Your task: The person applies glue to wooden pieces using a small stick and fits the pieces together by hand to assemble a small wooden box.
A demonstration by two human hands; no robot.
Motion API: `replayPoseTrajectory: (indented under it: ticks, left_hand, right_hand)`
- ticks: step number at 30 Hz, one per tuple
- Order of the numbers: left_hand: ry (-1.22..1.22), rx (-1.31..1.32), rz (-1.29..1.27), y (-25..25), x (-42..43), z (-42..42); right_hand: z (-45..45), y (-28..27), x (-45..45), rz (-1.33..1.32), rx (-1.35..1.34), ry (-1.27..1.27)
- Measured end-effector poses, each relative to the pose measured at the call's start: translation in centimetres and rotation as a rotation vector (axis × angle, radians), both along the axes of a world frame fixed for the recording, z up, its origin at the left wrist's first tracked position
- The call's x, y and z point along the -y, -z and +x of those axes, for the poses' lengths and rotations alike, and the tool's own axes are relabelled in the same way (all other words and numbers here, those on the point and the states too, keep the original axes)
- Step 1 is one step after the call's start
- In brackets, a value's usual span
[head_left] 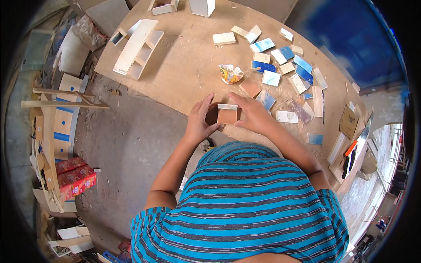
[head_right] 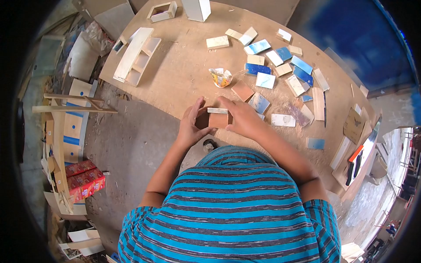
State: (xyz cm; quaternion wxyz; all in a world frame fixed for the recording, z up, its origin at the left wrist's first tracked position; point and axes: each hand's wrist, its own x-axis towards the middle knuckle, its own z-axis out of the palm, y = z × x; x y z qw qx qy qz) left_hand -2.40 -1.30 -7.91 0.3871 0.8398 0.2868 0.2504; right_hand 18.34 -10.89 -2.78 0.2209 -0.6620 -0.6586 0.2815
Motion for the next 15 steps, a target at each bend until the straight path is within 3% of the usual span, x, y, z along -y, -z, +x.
replayPoseTrajectory:
  ticks: [6,9,15]
  left_hand:
    - [0.031,-0.051,-0.006,-0.7,-0.5,0.1]
    - [0.054,-0.097,-0.001,-1.1,-0.8,0.2]
    - [0.138,-0.126,0.183,-1.0,-1.5,0.9]
  right_hand:
    - [0.0,0.0,-0.6,-0.052,0.051,-0.002]
    - [-0.1,0.2,-0.7,0.087,0.077,-0.020]
    - [-0.2,0.2,-0.4,0.030,0.029,-0.014]
